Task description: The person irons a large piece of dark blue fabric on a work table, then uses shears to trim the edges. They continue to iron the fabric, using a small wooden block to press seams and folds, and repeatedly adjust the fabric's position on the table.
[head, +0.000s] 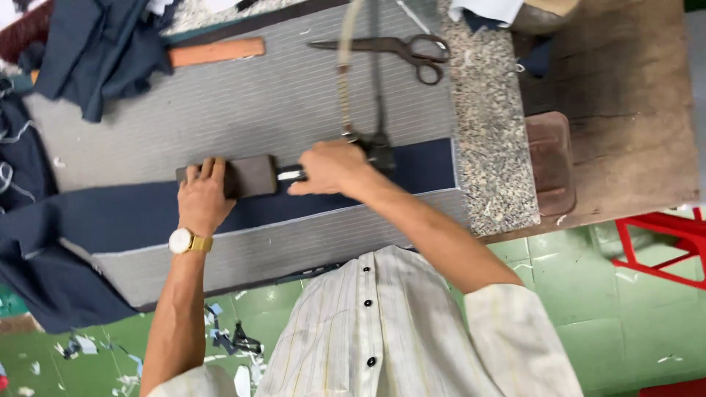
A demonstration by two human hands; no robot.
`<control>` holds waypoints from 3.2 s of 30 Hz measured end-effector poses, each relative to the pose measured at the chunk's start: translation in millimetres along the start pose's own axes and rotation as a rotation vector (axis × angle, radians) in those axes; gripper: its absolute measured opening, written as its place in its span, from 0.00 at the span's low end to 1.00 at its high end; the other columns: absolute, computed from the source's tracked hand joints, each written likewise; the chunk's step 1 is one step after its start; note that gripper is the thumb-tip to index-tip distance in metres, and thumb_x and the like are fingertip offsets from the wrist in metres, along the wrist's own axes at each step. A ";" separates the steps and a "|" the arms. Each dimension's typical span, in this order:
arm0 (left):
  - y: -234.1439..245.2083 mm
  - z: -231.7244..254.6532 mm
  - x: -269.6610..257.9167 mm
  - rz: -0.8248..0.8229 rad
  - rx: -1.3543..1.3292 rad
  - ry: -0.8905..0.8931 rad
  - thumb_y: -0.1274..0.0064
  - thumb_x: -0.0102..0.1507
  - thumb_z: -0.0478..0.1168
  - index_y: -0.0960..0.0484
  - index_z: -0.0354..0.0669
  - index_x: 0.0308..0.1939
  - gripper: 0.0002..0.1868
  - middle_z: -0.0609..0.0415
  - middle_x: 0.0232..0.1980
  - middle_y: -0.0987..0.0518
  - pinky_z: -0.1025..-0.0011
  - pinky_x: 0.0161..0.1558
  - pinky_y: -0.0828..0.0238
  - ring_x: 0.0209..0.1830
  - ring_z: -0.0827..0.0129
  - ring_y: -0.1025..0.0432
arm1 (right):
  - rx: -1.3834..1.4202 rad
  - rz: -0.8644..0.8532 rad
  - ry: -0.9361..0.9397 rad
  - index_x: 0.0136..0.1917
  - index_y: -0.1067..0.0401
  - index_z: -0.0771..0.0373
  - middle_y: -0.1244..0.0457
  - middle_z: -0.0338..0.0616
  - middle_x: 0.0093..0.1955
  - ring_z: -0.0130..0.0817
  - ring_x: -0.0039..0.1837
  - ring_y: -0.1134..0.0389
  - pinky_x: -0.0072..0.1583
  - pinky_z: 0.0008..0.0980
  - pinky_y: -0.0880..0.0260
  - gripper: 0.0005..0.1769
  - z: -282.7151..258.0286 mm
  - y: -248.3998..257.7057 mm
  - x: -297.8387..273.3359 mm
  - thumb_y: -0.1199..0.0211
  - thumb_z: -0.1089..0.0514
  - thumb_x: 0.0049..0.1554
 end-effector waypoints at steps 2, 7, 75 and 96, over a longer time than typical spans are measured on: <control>-2.2 2.5 0.6 0.013 0.008 0.010 0.29 0.51 0.46 0.37 0.42 0.77 0.53 0.44 0.73 0.31 0.47 0.63 0.34 0.69 0.46 0.38 | 0.008 0.026 0.053 0.39 0.19 0.50 0.30 0.45 0.34 0.45 0.43 0.25 0.44 0.42 0.27 0.32 -5.0 -9.9 6.9 0.42 0.22 0.47; -13.8 3.0 4.4 0.001 0.048 0.084 0.28 0.50 0.47 0.38 0.47 0.76 0.53 0.50 0.75 0.32 0.52 0.61 0.30 0.73 0.52 0.41 | 0.062 0.060 0.196 0.40 0.19 0.55 0.30 0.48 0.34 0.48 0.41 0.25 0.44 0.46 0.26 0.36 0.6 -40.0 30.1 0.40 0.21 0.46; 29.3 211.7 31.6 0.161 -0.180 -0.291 0.30 0.51 0.52 0.36 0.48 0.74 0.50 0.46 0.67 0.32 0.41 0.74 0.69 0.69 0.55 0.44 | -0.009 -0.041 -0.408 0.42 0.23 0.60 0.33 0.49 0.35 0.46 0.43 0.28 0.47 0.42 0.32 0.26 160.4 65.8 -130.4 0.36 0.33 0.59; 52.9 202.2 16.3 0.086 -0.303 -0.347 0.34 0.58 0.56 0.46 0.46 0.80 0.54 0.39 0.78 0.41 0.40 0.75 0.74 0.77 0.48 0.51 | 0.050 -0.009 -0.425 0.40 0.27 0.59 0.37 0.44 0.30 0.41 0.35 0.32 0.39 0.37 0.34 0.28 161.6 64.2 -132.6 0.34 0.31 0.59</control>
Point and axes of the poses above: each hand's wrist, its own x-axis towards the middle knuckle, its own y-axis out of the back of the hand, z = x × y, the point moved 2 cm from there along x, towards the middle knuckle
